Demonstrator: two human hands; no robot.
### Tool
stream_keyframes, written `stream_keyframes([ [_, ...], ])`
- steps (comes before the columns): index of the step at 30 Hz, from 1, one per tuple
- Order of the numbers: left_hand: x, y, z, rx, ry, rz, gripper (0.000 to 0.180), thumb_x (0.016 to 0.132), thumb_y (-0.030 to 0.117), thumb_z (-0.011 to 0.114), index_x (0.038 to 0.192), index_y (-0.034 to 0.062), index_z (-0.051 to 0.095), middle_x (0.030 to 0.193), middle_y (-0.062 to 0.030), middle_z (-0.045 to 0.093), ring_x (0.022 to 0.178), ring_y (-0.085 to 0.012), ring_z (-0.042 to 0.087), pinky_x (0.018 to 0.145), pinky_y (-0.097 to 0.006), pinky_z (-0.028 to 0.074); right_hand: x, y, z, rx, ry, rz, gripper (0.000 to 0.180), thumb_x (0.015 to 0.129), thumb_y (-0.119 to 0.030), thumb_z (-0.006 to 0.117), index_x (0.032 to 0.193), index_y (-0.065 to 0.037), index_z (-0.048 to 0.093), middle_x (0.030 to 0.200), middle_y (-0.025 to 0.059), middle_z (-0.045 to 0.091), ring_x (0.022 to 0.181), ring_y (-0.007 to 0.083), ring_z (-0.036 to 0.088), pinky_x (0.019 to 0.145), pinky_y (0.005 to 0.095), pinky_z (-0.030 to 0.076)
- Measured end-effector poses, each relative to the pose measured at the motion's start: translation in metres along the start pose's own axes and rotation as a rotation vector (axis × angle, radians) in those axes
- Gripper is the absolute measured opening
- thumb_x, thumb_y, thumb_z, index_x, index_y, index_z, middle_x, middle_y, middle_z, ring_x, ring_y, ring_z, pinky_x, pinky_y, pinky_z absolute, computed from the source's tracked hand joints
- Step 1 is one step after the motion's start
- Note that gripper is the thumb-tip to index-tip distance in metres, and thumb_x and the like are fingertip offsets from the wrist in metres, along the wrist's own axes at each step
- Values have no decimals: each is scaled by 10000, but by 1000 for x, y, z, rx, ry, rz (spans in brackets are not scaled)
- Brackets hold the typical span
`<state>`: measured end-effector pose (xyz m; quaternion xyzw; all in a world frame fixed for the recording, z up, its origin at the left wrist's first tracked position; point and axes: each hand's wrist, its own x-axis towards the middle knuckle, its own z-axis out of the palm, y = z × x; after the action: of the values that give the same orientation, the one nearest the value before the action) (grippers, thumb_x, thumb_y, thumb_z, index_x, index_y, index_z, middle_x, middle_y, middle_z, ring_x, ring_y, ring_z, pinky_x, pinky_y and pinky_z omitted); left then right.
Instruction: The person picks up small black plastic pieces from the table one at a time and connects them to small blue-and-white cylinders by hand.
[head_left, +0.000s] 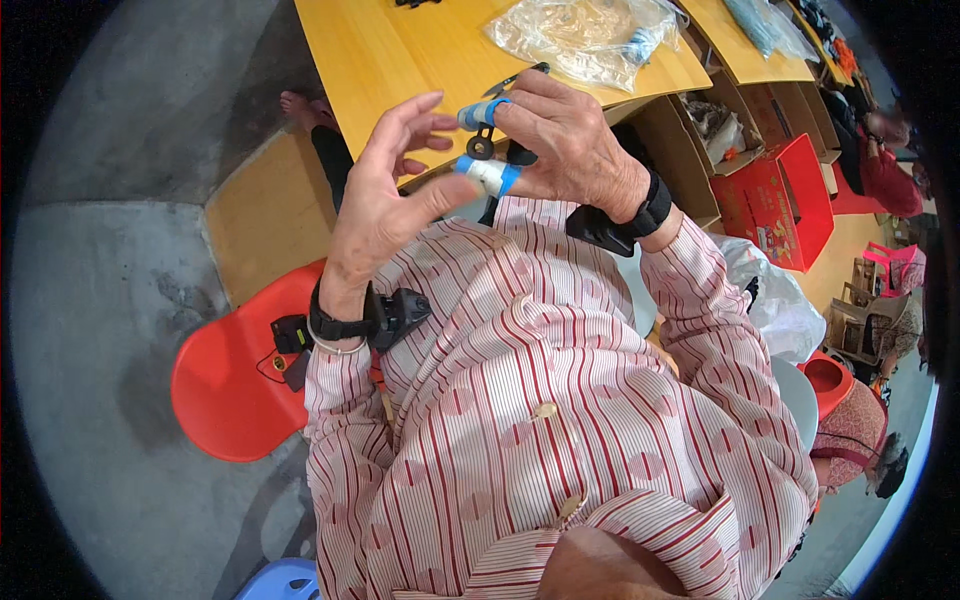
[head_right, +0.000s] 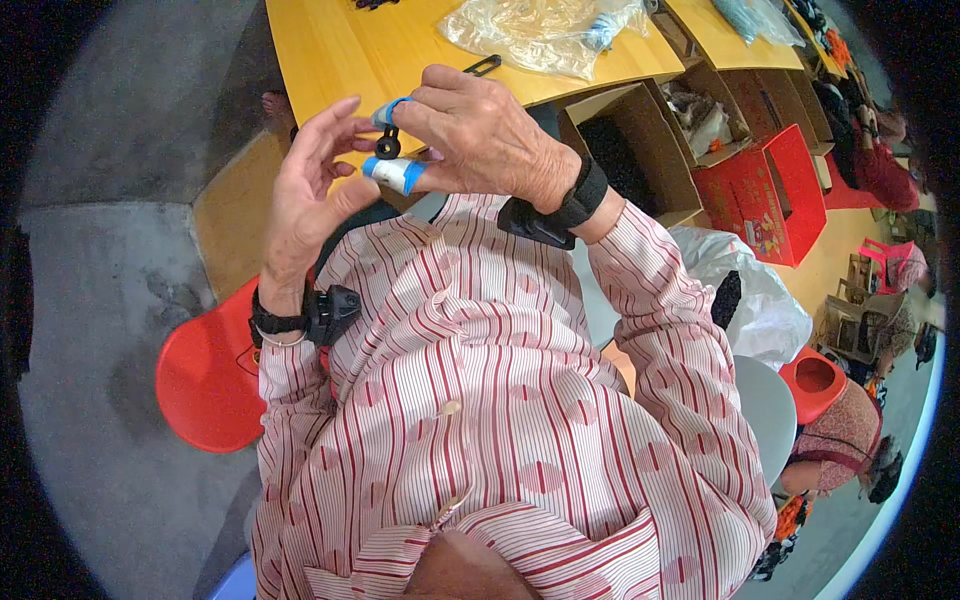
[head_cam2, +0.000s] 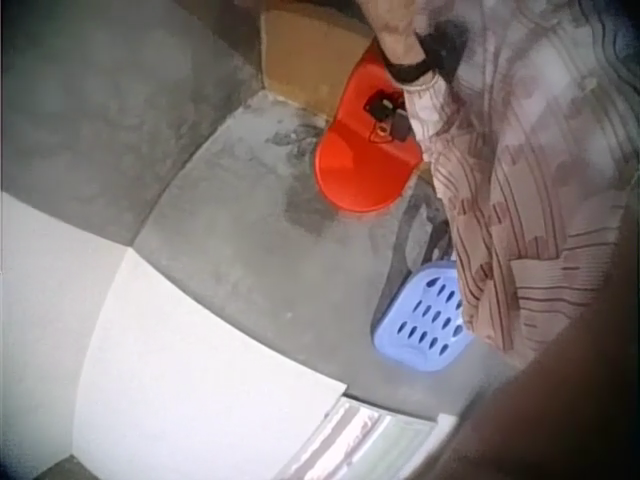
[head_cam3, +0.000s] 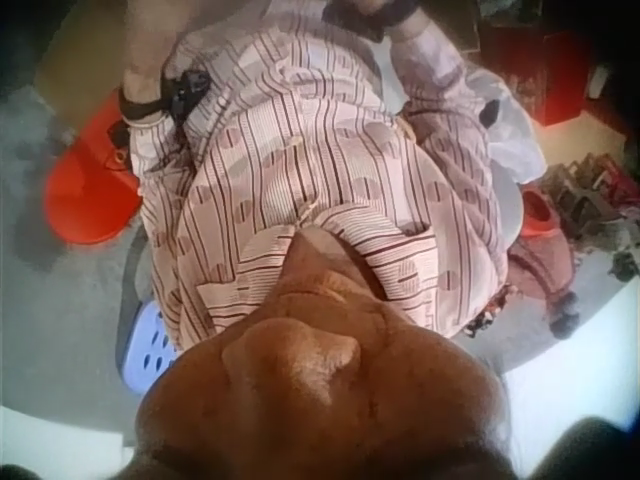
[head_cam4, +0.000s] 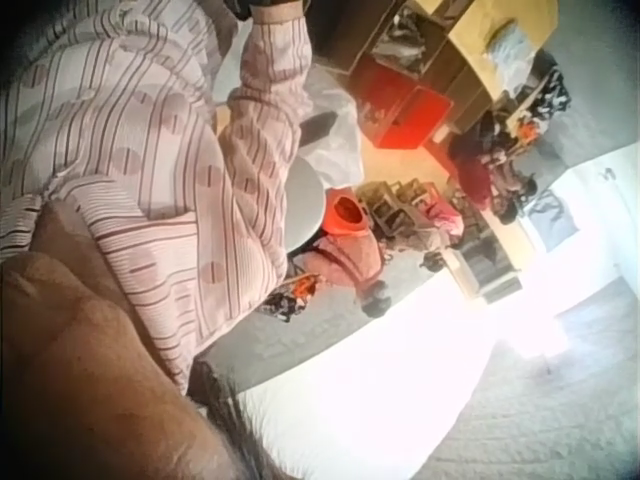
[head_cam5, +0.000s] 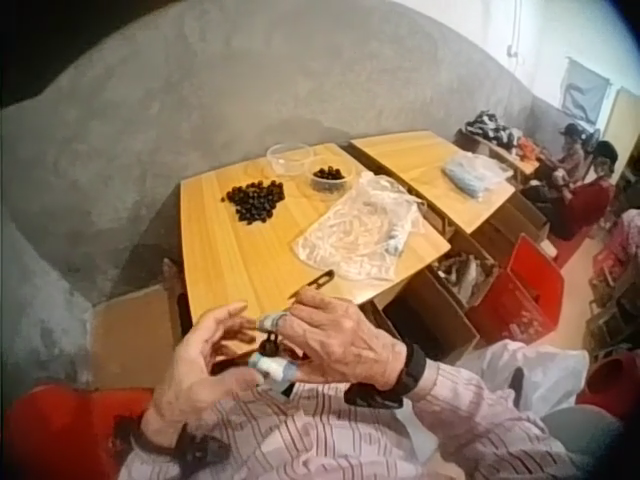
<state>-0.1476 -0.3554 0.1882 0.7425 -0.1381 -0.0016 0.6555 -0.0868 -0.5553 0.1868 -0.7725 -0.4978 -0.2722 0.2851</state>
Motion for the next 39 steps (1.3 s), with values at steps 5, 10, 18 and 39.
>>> stream_keyframes([
  [5,5,14,4,179,-108,167,793,598,346,821,1268,81,490,1203,-77,556,1074,-212,540,884,-357,441,0,-6,-3,70,-1,14,365,656,-283,767,884,-56,594,616,41,523,606,210,522,529,306,458],
  [10,6,19,6,355,-82,284,700,558,203,824,1192,72,560,1119,-95,603,982,-229,595,855,-326,474,-2,-6,-2,107,-9,-45,362,662,-314,759,846,-64,572,639,39,528,623,211,532,510,311,454],
  [18,4,23,7,388,-61,289,667,556,223,825,1154,70,574,1093,-96,610,982,-230,598,869,-328,478,0,-3,-4,28,-57,-53,345,680,-340,736,863,-94,578,663,30,520,665,209,534,505,319,459],
  [39,3,24,8,443,-119,426,656,537,230,819,1132,74,591,1043,-105,628,925,-262,619,789,-315,504,-6,-6,-4,141,-12,-175,349,666,-286,730,843,-48,546,649,51,481,621,222,516,520,320,450],
])
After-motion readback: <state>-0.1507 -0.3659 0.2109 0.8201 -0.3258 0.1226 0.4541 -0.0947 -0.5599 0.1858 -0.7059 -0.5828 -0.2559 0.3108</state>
